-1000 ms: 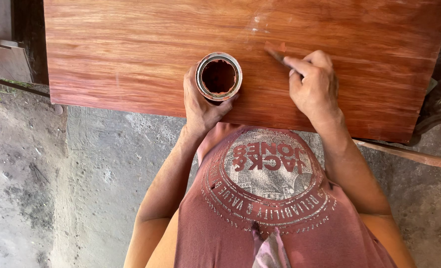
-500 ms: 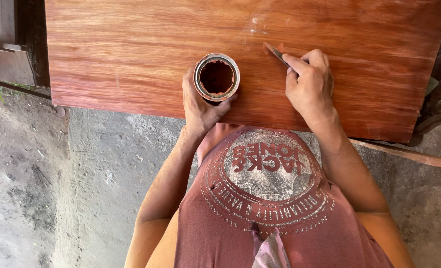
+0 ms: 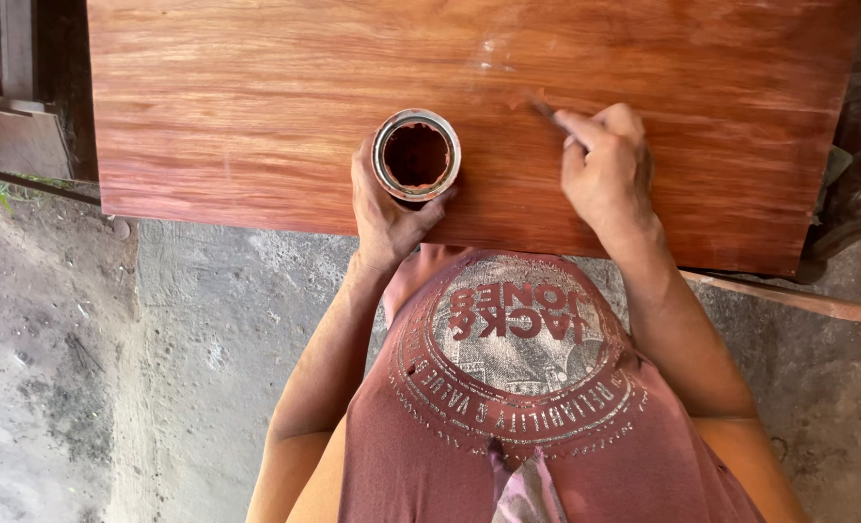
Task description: The person applies a reddish wood stain to a large wooden board using a small applicator, holding an open can of stain in one hand while spreading the finish across the surface. They reposition the board, work over different sections, and set the can on a small stool while continuing to coat the wood.
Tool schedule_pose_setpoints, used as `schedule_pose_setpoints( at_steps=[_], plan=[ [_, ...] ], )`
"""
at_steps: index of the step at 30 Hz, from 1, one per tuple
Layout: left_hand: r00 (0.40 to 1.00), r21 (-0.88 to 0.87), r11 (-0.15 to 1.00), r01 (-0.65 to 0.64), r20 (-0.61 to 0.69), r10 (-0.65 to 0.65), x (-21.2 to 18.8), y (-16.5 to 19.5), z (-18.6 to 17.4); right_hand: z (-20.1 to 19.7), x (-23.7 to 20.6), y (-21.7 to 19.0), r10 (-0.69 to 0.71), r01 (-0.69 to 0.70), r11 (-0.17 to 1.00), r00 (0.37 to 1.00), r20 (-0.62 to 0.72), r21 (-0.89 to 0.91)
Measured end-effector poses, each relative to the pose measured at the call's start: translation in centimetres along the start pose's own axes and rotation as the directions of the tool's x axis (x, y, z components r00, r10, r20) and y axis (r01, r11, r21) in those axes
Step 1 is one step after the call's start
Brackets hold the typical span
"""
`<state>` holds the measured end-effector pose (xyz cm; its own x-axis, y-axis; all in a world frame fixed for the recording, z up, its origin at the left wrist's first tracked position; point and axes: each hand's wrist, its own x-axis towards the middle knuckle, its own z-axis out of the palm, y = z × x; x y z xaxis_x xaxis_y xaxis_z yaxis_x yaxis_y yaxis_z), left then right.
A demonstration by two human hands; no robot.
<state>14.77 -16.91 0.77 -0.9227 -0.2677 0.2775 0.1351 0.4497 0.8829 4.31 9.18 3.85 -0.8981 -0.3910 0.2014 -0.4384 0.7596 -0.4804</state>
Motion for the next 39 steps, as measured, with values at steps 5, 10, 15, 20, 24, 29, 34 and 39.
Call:
schedule_pose_setpoints(
  at_steps=[5, 10, 15, 20, 24, 29, 34, 39],
  plan=[
    [0.996, -0.199, 0.977, 0.080, -0.012, -0.084, -0.1, -0.3, 0.3, -0.2, -0.1, 0.7, -0.087, 0.090, 0.993, 0.995, -0.045, 0.070],
    [0.998, -0.230, 0.972, 0.046, -0.025, -0.053, -0.2, -1.1, 0.4, -0.6, -1.5, 0.5, 0.001, -0.001, 1.000, 0.998, -0.069, -0.013],
    [0.994, -0.104, 0.989, 0.109, -0.002, -0.110, 0.1, -1.6, 0.4, -3.2, -5.6, 2.5, 0.055, -0.042, 0.984, 0.996, -0.070, 0.173],
    [0.988, -0.217, 0.964, 0.152, 0.035, -0.148, 0.7, 0.0, 2.2, -8.0, -10.2, 8.9, 0.345, -0.375, 0.926, 0.893, -0.290, -0.053],
    [0.910, -0.504, 0.762, 0.407, 0.299, -0.288, 0.3, 2.5, 6.3, -10.3, -13.3, 12.8, 0.393, -0.460, 0.885, 0.824, -0.409, -0.075],
    [0.942, -0.140, 0.990, -0.013, 0.330, 0.059, 0.0, 3.8, 9.9, -10.8, -13.9, 15.7, 0.400, -0.487, 0.870, 0.790, -0.466, -0.079],
    [0.930, -0.061, 0.996, -0.059, 0.360, 0.077, 0.0, 3.6, 10.1, -10.8, -11.9, 18.1, 0.410, -0.497, 0.863, 0.796, -0.445, -0.093],
    [0.931, -0.074, 0.997, -0.020, 0.363, 0.046, -0.1, 3.6, 10.3, -10.2, -10.3, 19.1, 0.325, -0.448, 0.872, 0.830, -0.453, -0.196]
  ],
)
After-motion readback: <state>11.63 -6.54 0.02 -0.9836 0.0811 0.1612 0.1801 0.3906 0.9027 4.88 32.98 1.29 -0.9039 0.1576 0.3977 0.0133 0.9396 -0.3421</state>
